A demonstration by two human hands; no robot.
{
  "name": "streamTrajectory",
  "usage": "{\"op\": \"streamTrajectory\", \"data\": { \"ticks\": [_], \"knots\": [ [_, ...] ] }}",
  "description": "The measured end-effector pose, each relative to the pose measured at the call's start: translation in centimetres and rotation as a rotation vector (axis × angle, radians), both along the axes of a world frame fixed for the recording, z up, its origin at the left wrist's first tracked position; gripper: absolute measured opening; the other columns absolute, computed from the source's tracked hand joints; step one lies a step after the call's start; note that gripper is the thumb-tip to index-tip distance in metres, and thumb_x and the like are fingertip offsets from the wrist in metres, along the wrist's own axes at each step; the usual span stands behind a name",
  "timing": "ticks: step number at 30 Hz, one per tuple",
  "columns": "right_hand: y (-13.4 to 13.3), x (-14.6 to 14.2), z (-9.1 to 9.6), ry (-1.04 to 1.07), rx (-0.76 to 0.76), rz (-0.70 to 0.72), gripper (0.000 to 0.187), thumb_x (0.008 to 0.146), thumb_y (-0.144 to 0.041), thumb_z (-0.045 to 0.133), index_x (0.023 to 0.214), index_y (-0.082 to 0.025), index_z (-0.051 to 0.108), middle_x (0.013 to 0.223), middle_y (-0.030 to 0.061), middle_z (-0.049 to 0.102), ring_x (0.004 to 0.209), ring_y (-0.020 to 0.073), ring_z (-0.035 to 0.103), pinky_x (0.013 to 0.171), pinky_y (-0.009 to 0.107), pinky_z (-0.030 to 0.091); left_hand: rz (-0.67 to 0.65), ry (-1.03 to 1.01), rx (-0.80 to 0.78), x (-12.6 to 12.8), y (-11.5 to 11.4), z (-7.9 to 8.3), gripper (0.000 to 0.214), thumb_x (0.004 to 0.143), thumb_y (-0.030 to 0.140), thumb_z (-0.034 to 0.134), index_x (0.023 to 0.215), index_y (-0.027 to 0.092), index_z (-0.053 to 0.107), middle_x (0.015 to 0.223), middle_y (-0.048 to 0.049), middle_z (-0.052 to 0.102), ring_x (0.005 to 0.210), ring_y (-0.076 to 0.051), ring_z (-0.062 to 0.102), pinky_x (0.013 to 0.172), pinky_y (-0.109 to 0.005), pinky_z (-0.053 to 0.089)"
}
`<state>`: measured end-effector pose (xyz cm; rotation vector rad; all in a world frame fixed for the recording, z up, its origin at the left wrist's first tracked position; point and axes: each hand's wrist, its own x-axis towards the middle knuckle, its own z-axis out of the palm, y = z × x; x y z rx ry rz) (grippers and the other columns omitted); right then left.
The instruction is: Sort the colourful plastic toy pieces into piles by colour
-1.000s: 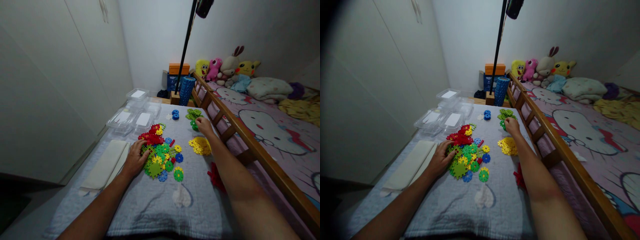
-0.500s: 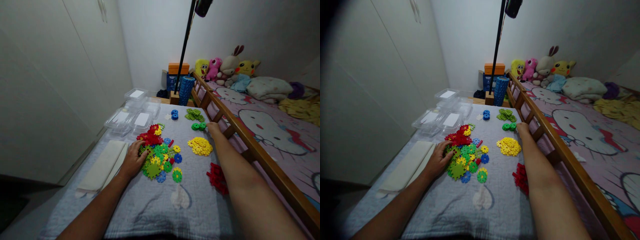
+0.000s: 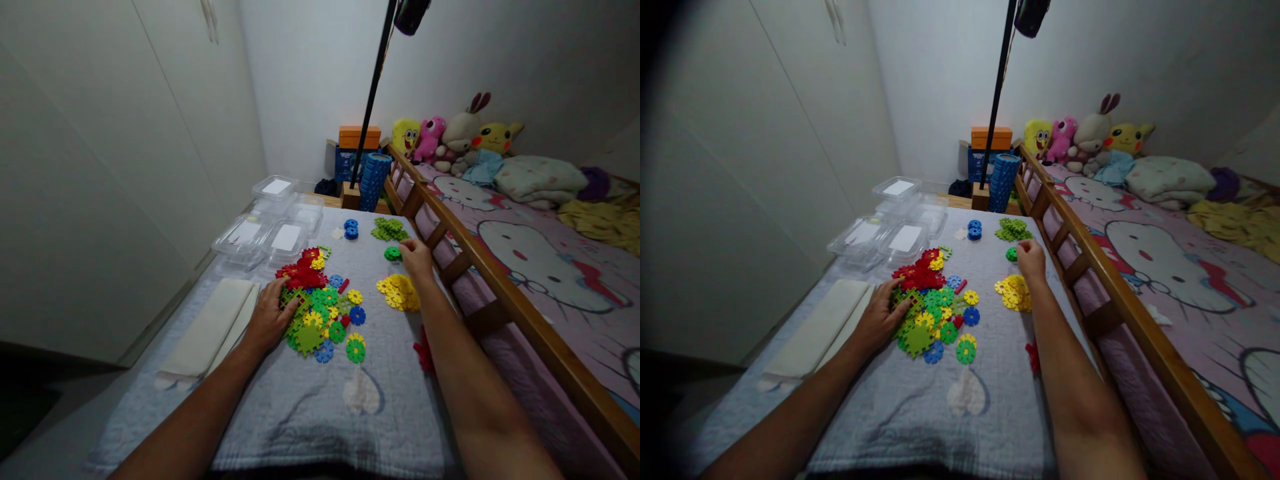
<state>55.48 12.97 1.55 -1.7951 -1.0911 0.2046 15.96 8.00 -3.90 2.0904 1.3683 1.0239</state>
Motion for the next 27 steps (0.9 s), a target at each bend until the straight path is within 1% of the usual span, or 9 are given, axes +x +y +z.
{"op": "streamTrajectory", "data": {
  "ticks": [4, 5, 7, 11, 15, 18, 23, 25, 27],
  "knots": [
    [-2.8, -7.7, 0.4, -0.013, -0.158, 0.571, 0.019, 0.083, -0.031, 0.057, 0.087, -0.017, 0.069, 0.079, 0.0025, 0.069, 0.072, 0.0169, 0.060, 0.070, 0.028, 0.047, 0.035, 0.021, 0.014, 0.1, -0.2, 0.2, 0.049, 0.094, 0.045, 0.055, 0.137, 0.022, 0.050, 0.135, -0.0129, 0.057, 0.129, -0.030, 0.052, 0.112, -0.051, 0.042],
    [-3.4, -9.5, 0.2, -0.067, -0.197, 0.672, 0.017, 0.085, -0.029, 0.057, 0.088, -0.018, 0.069, 0.082, 0.0028, 0.069, 0.075, 0.0168, 0.061, 0.073, 0.029, 0.047, 0.037, 0.028, 0.023, 0.1, -0.2, 0.2, 0.048, 0.094, 0.045, 0.055, 0.136, 0.022, 0.050, 0.135, -0.0129, 0.057, 0.128, -0.030, 0.052, 0.112, -0.052, 0.042],
    [-4.5, -12.5, -0.5, -0.261, -0.242, 0.783, 0.013, 0.084, -0.022, 0.063, 0.094, -0.018, 0.071, 0.092, 0.0052, 0.070, 0.087, 0.0185, 0.062, 0.084, 0.031, 0.046, 0.030, 0.036, 0.042, 0.1, -0.3, 0.1, 0.045, 0.095, 0.045, 0.054, 0.134, 0.022, 0.053, 0.135, -0.0125, 0.057, 0.128, -0.030, 0.052, 0.112, -0.052, 0.041],
    [-5.4, -15.6, -2.1, -0.584, -0.317, 0.786, 0.034, 0.082, -0.022, 0.072, 0.116, -0.018, 0.070, 0.113, 0.0111, 0.067, 0.107, 0.0241, 0.056, 0.097, 0.036, 0.041, 0.012, 0.052, 0.054, 0.0, -0.4, 0.0, 0.043, 0.096, 0.045, 0.050, 0.132, 0.021, 0.055, 0.137, -0.0131, 0.055, 0.131, -0.030, 0.050, 0.115, -0.052, 0.039],
    [-5.4, -15.8, -2.6, -0.638, -0.364, 0.742, 0.033, 0.085, -0.027, 0.072, 0.117, -0.019, 0.071, 0.114, 0.0113, 0.065, 0.108, 0.0256, 0.054, 0.095, 0.036, 0.041, -0.036, 0.090, 0.046, -0.1, -1.0, 0.3, 0.053, 0.094, 0.049, 0.054, 0.139, 0.021, 0.051, 0.144, -0.0142, 0.048, 0.137, -0.032, 0.044, 0.118, -0.054, 0.034],
    [-5.3, -15.3, -2.6, -0.628, -0.370, 0.716, 0.027, 0.088, -0.027, 0.070, 0.114, -0.018, 0.071, 0.110, 0.0109, 0.066, 0.107, 0.0250, 0.055, 0.094, 0.035, 0.041, -0.091, 0.139, 0.042, -0.2, -1.5, 0.4, 0.077, 0.084, 0.057, 0.068, 0.147, 0.023, 0.042, 0.152, -0.0149, 0.039, 0.141, -0.035, 0.038, 0.119, -0.057, 0.032],
    [-5.0, -14.6, -3.4, -0.540, -0.315, 0.656, 0.025, 0.088, -0.019, 0.066, 0.113, -0.018, 0.070, 0.112, 0.0102, 0.070, 0.106, 0.0241, 0.058, 0.097, 0.035, 0.040, -0.229, 0.208, 0.004, -1.0, -1.8, -0.2, 0.133, 0.052, 0.068, 0.087, 0.159, 0.029, 0.019, 0.161, -0.0183, 0.023, 0.149, -0.045, 0.023, 0.119, -0.067, 0.025],
    [-4.9, -14.4, -3.9, -0.491, -0.279, 0.621, 0.025, 0.087, -0.015, 0.063, 0.111, -0.020, 0.070, 0.111, 0.0094, 0.071, 0.106, 0.0234, 0.059, 0.097, 0.035, 0.041, -0.279, 0.225, -0.013, -1.3, -1.8, -0.5, 0.145, 0.046, 0.069, 0.089, 0.161, 0.030, 0.011, 0.164, -0.0204, 0.015, 0.151, -0.049, 0.016, 0.118, -0.070, 0.023],
    [-4.9, -14.3, -4.1, -0.427, -0.247, 0.585, 0.023, 0.086, -0.013, 0.061, 0.106, -0.020, 0.070, 0.107, 0.0085, 0.072, 0.103, 0.0226, 0.061, 0.094, 0.034, 0.042, -0.302, 0.231, -0.017, -1.5, -1.8, -0.6, 0.149, 0.045, 0.068, 0.090, 0.162, 0.029, 0.007, 0.165, -0.0215, 0.011, 0.152, -0.050, 0.013, 0.118, -0.071, 0.023]
  ]
}}
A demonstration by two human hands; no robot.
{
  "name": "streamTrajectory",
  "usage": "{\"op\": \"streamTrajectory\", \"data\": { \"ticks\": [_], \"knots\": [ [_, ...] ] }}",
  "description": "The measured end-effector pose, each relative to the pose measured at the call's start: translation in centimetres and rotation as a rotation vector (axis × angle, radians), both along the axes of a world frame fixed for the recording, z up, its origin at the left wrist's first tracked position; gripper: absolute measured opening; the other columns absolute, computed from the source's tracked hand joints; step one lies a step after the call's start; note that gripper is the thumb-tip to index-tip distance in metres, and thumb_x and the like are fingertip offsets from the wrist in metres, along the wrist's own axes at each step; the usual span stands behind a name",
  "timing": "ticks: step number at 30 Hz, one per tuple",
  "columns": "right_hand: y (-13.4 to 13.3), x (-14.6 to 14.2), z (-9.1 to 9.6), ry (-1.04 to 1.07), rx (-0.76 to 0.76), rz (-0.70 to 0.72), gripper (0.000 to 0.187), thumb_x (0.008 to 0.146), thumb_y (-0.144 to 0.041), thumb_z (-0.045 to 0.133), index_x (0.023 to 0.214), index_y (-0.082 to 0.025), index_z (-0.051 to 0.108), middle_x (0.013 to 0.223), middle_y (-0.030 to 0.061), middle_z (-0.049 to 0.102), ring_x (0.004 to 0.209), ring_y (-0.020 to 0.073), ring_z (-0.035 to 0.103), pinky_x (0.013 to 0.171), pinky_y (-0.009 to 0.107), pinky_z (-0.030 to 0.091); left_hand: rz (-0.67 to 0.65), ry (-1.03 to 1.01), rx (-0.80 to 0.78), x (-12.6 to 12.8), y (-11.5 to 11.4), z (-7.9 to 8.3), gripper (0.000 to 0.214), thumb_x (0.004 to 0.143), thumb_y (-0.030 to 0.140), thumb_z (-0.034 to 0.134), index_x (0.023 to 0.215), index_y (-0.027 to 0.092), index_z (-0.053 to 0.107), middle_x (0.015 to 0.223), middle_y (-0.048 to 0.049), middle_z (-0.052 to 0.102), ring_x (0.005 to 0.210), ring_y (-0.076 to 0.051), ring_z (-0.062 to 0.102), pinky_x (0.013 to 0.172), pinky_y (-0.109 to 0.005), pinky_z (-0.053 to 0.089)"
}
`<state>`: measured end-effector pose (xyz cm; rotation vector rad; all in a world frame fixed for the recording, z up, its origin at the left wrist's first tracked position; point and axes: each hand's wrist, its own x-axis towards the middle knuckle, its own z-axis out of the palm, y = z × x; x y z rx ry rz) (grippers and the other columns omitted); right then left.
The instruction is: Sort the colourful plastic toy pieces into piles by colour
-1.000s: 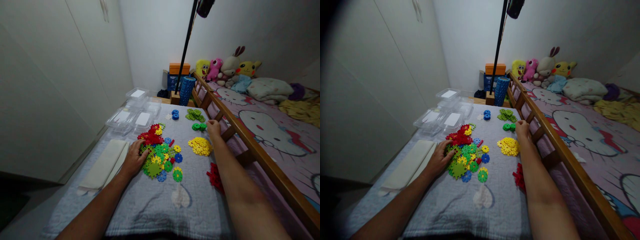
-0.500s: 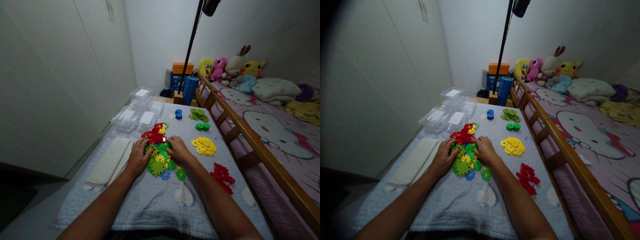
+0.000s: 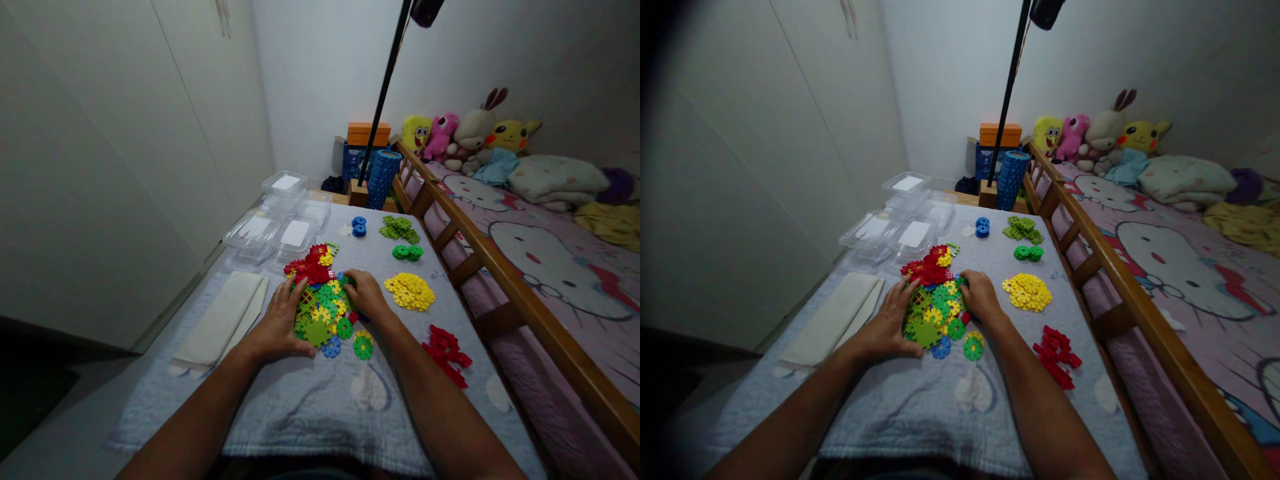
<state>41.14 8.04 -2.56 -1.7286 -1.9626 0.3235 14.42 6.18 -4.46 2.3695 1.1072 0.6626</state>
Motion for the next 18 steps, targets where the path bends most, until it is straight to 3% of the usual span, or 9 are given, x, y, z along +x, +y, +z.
{"op": "streamTrajectory", "data": {
  "ticks": [6, 10, 15, 18],
  "knots": [
    [0.1, 0.3, 0.5, 0.266, -0.008, -0.046, 0.012, 0.086, -0.022, 0.056, 0.089, -0.022, 0.067, 0.085, 0.0028, 0.069, 0.081, 0.0188, 0.061, 0.077, 0.029, 0.045, 0.008, -0.019, 0.030, 0.4, -0.1, 0.5, 0.133, 0.056, 0.057, 0.090, 0.161, 0.031, 0.013, 0.163, -0.0187, 0.019, 0.150, -0.046, 0.022, 0.119, -0.068, 0.027],
    [0.8, 2.2, 1.7, 0.356, 0.078, -0.107, 0.014, 0.083, -0.029, 0.057, 0.080, -0.020, 0.068, 0.084, 0.0041, 0.067, 0.080, 0.0187, 0.060, 0.075, 0.030, 0.045, 0.026, -0.041, 0.058, 0.8, 0.2, 0.8, 0.118, 0.064, 0.053, 0.086, 0.159, 0.028, 0.021, 0.160, -0.0169, 0.027, 0.148, -0.041, 0.029, 0.121, -0.062, 0.029],
    [2.7, 8.3, 3.3, 0.462, 0.100, -0.252, 0.017, 0.077, -0.032, 0.061, 0.083, -0.018, 0.068, 0.077, 0.0023, 0.067, 0.072, 0.0174, 0.059, 0.070, 0.029, 0.045, 0.064, -0.077, 0.097, 1.1, 0.7, 0.8, 0.100, 0.072, 0.045, 0.082, 0.155, 0.025, 0.029, 0.155, -0.0156, 0.037, 0.146, -0.038, 0.036, 0.120, -0.058, 0.033],
    [4.3, 13.3, 3.5, 0.482, 0.158, -0.472, 0.018, 0.071, -0.028, 0.064, 0.085, -0.017, 0.067, 0.070, -0.0001, 0.063, 0.065, 0.0159, 0.057, 0.064, 0.027, 0.044, 0.085, -0.101, 0.109, 1.2, 0.8, 0.8, 0.093, 0.074, 0.045, 0.080, 0.153, 0.026, 0.035, 0.153, -0.0147, 0.041, 0.144, -0.037, 0.039, 0.120, -0.058, 0.035]
  ]
}}
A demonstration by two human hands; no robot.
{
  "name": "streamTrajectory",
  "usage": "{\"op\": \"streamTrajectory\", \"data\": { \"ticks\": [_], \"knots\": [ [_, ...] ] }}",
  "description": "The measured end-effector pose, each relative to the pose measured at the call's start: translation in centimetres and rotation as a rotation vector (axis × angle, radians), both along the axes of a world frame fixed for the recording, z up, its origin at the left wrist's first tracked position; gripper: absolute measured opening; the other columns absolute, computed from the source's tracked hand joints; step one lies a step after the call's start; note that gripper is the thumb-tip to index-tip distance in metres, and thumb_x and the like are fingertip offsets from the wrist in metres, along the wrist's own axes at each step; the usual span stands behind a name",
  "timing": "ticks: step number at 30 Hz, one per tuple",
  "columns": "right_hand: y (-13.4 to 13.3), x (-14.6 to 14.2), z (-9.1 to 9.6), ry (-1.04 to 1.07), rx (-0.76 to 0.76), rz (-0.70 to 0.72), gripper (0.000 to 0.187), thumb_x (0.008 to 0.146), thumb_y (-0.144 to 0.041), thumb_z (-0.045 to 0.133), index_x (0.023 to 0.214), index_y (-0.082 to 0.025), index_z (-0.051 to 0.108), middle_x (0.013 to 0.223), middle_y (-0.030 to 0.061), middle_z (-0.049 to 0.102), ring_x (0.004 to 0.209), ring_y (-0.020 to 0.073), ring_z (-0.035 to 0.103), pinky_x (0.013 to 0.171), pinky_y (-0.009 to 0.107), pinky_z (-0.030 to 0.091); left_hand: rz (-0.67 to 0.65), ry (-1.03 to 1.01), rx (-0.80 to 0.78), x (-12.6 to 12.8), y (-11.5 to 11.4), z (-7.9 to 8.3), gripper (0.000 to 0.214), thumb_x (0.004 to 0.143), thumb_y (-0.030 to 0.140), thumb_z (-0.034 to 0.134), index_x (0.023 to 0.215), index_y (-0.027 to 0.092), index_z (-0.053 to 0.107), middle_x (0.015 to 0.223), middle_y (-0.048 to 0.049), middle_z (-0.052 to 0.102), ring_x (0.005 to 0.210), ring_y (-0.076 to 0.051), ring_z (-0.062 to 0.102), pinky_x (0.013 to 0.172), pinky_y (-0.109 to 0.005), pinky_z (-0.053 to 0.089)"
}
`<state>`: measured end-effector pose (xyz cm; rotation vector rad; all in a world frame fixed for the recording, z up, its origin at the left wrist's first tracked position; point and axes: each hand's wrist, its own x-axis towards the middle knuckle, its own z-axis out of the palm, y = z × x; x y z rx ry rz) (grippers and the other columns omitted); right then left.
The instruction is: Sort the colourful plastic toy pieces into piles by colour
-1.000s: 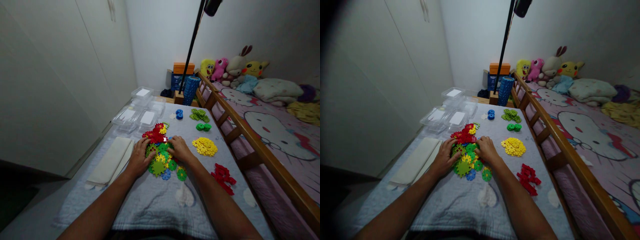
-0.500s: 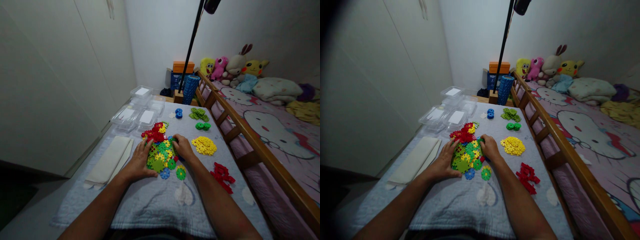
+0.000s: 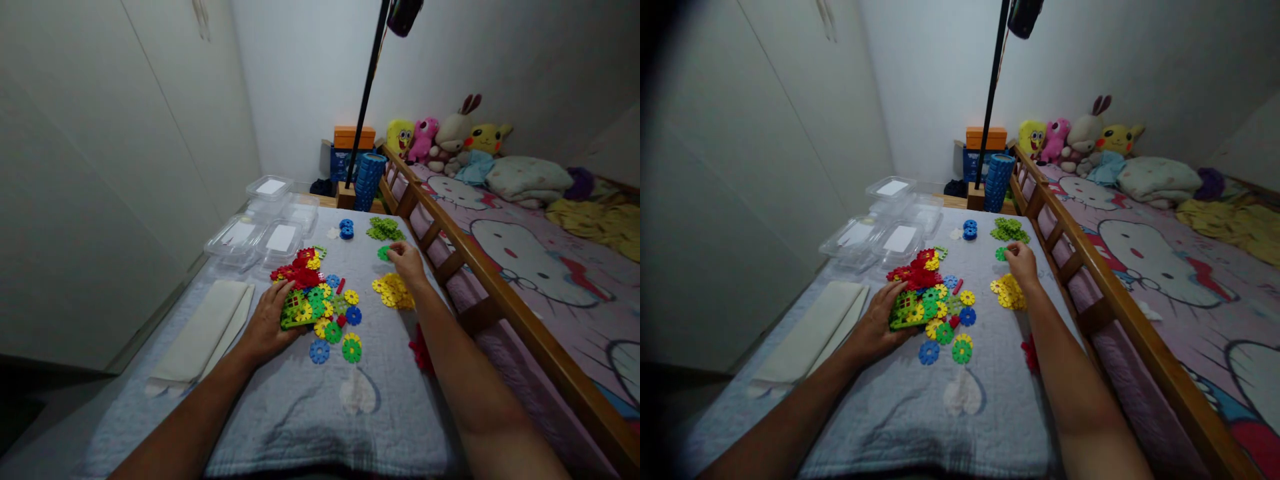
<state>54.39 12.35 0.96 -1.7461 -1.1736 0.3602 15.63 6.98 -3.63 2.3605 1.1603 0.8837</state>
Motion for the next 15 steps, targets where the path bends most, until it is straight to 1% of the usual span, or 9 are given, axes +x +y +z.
{"op": "streamTrajectory", "data": {
  "ticks": [2, 3, 4, 6, 8, 11, 15],
  "knots": [
    [1.1, 3.1, 0.0, 0.013, 0.007, -0.173, 0.014, 0.068, -0.023, 0.063, 0.079, -0.017, 0.065, 0.067, -0.0010, 0.061, 0.063, 0.0153, 0.055, 0.062, 0.026, 0.043, 0.001, -0.005, -0.005, 0.1, 0.0, 0.1, 0.088, 0.076, 0.045, 0.078, 0.152, 0.026, 0.037, 0.152, -0.0148, 0.042, 0.144, -0.037, 0.040, 0.120, -0.058, 0.035],
    [1.5, 4.4, -0.1, 0.023, 0.005, -0.234, 0.011, 0.066, -0.022, 0.063, 0.076, -0.017, 0.064, 0.066, -0.0013, 0.060, 0.063, 0.0151, 0.055, 0.061, 0.025, 0.043, -0.001, -0.003, -0.009, 0.1, 0.0, 0.1, 0.087, 0.076, 0.046, 0.077, 0.151, 0.026, 0.038, 0.152, -0.0149, 0.042, 0.143, -0.037, 0.040, 0.120, -0.058, 0.035],
    [1.9, 5.5, -0.1, 0.033, 0.004, -0.286, 0.010, 0.065, -0.020, 0.063, 0.074, -0.017, 0.063, 0.065, -0.0016, 0.060, 0.063, 0.0150, 0.055, 0.061, 0.025, 0.043, 0.000, -0.001, -0.013, 0.2, 0.0, 0.1, 0.085, 0.077, 0.046, 0.077, 0.150, 0.026, 0.039, 0.152, -0.0150, 0.042, 0.143, -0.037, 0.040, 0.120, -0.058, 0.034],
    [2.5, 7.0, -0.1, 0.064, -0.012, -0.348, 0.008, 0.062, -0.018, 0.062, 0.070, -0.017, 0.062, 0.062, -0.0023, 0.058, 0.062, 0.0150, 0.055, 0.060, 0.025, 0.043, 0.002, 0.001, -0.021, 0.2, 0.0, 0.0, 0.083, 0.077, 0.047, 0.076, 0.149, 0.026, 0.041, 0.152, -0.0149, 0.041, 0.143, -0.037, 0.039, 0.120, -0.057, 0.035],
    [2.8, 7.6, -0.2, 0.102, -0.038, -0.367, 0.008, 0.061, -0.018, 0.063, 0.068, -0.017, 0.061, 0.059, -0.0030, 0.056, 0.060, 0.0150, 0.055, 0.059, 0.025, 0.042, 0.005, -0.004, -0.028, 0.1, 0.0, -0.1, 0.081, 0.077, 0.049, 0.076, 0.148, 0.026, 0.043, 0.153, -0.0148, 0.040, 0.143, -0.037, 0.040, 0.119, -0.057, 0.035],
    [3.2, 7.3, -0.7, 0.123, -0.067, -0.343, 0.008, 0.061, -0.020, 0.065, 0.066, -0.018, 0.060, 0.055, -0.0039, 0.054, 0.058, 0.0143, 0.053, 0.057, 0.025, 0.041, 0.003, -0.007, -0.039, 0.0, 0.0, -0.3, 0.079, 0.079, 0.053, 0.074, 0.147, 0.026, 0.045, 0.153, -0.0149, 0.039, 0.143, -0.037, 0.040, 0.119, -0.057, 0.035],
    [3.9, 6.4, -1.5, 0.053, -0.064, -0.270, 0.007, 0.062, -0.020, 0.065, 0.065, -0.017, 0.059, 0.057, -0.0034, 0.056, 0.057, 0.0129, 0.051, 0.055, 0.024, 0.038, -0.007, 0.009, -0.043, -0.2, 0.0, -0.1, 0.077, 0.080, 0.056, 0.072, 0.146, 0.024, 0.047, 0.154, -0.0154, 0.040, 0.143, -0.037, 0.039, 0.118, -0.057, 0.035]
  ]
}}
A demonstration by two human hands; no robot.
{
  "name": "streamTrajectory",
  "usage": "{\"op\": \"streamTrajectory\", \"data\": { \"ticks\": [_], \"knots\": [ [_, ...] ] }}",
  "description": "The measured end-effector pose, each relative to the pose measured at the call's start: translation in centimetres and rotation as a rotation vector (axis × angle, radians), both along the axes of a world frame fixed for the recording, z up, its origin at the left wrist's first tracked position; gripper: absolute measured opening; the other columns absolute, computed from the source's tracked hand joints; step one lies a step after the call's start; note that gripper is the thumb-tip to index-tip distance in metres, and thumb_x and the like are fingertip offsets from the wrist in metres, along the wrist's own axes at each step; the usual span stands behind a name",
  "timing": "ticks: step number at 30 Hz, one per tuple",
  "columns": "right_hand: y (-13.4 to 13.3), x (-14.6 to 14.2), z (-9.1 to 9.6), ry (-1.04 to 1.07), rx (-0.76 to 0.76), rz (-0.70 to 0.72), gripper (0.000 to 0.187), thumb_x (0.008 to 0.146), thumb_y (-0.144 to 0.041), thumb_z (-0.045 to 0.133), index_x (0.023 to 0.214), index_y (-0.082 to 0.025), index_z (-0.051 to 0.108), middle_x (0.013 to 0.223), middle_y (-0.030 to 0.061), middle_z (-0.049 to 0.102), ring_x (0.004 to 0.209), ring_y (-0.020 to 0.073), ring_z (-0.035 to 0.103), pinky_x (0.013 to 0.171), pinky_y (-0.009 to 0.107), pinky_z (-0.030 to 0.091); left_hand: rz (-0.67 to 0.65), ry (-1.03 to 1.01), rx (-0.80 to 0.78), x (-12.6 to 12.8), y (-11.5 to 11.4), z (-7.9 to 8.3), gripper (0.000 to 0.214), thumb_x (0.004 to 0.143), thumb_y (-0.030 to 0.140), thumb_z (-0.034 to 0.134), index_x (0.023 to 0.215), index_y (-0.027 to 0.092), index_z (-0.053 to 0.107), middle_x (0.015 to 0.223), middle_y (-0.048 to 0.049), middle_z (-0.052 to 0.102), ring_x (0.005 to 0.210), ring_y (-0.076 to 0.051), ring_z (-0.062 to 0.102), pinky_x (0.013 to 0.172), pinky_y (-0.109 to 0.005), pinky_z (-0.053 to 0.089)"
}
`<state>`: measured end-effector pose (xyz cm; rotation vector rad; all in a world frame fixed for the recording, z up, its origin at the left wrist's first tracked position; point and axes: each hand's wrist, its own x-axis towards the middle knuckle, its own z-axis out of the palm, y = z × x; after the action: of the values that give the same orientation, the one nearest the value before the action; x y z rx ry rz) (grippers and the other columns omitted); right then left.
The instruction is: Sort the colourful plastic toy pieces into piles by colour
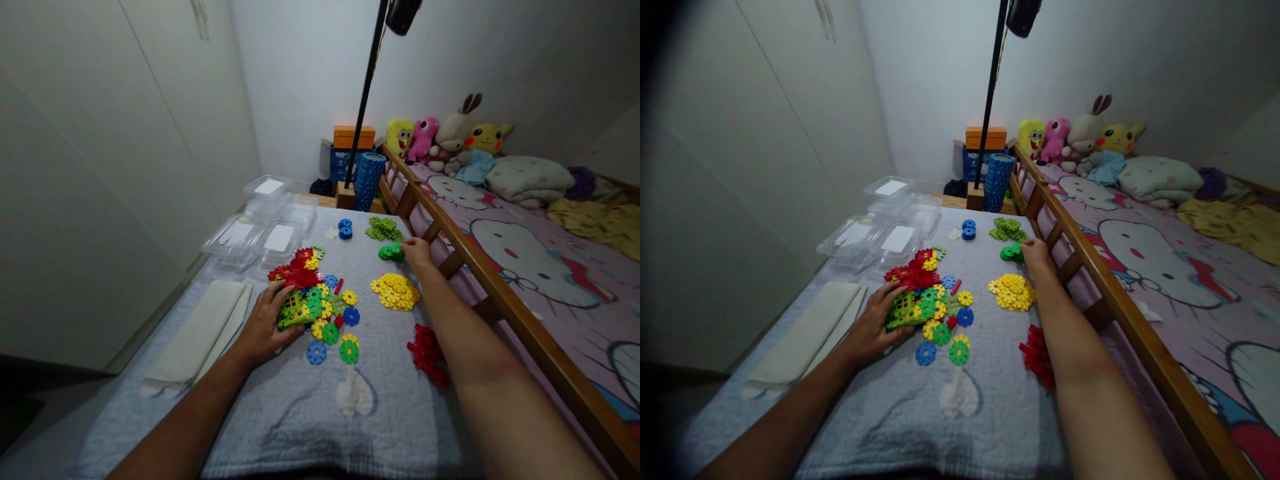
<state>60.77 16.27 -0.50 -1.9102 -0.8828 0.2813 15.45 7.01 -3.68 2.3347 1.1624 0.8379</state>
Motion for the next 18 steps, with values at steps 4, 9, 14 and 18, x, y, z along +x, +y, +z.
{"op": "streamTrajectory", "data": {
  "ticks": [4, 9, 14, 18],
  "knots": [
    [0.5, -0.7, -0.1, -0.157, -0.062, 0.047, 0.004, 0.066, -0.018, 0.065, 0.067, -0.017, 0.061, 0.064, 0.0012, 0.063, 0.061, 0.0147, 0.055, 0.058, 0.025, 0.040, 0.004, 0.023, -0.001, -0.1, -0.1, 0.3, 0.075, 0.082, 0.056, 0.070, 0.146, 0.024, 0.047, 0.153, -0.0150, 0.041, 0.143, -0.037, 0.040, 0.118, -0.057, 0.036],
    [0.0, -1.8, 0.4, -0.407, -0.240, 0.043, 0.005, 0.072, -0.017, 0.063, 0.074, -0.018, 0.068, 0.078, 0.0059, 0.071, 0.076, 0.0190, 0.062, 0.070, 0.027, 0.045, 0.003, 0.020, 0.012, -0.1, -0.1, 0.3, 0.072, 0.084, 0.055, 0.067, 0.145, 0.023, 0.047, 0.151, -0.0152, 0.042, 0.142, -0.037, 0.040, 0.118, -0.056, 0.036],
    [-1.1, -2.8, 1.2, -0.539, -0.238, 0.030, 0.016, 0.076, -0.018, 0.059, 0.085, -0.016, 0.072, 0.090, 0.0114, 0.073, 0.086, 0.0228, 0.063, 0.082, 0.032, 0.046, 0.017, 0.006, 0.012, 0.0, -0.2, 0.6, 0.070, 0.086, 0.055, 0.066, 0.146, 0.023, 0.047, 0.150, -0.0149, 0.044, 0.141, -0.035, 0.042, 0.118, -0.056, 0.037],
    [-3.2, -5.0, 2.6, -0.507, -0.073, 0.161, 0.016, 0.079, -0.024, 0.059, 0.084, -0.015, 0.071, 0.087, 0.0102, 0.072, 0.083, 0.0220, 0.062, 0.080, 0.032, 0.046, 0.024, -0.021, 0.018, 0.0, -0.4, 0.8, 0.066, 0.088, 0.052, 0.064, 0.145, 0.023, 0.048, 0.150, -0.0147, 0.045, 0.140, -0.034, 0.043, 0.118, -0.055, 0.037]
  ]
}}
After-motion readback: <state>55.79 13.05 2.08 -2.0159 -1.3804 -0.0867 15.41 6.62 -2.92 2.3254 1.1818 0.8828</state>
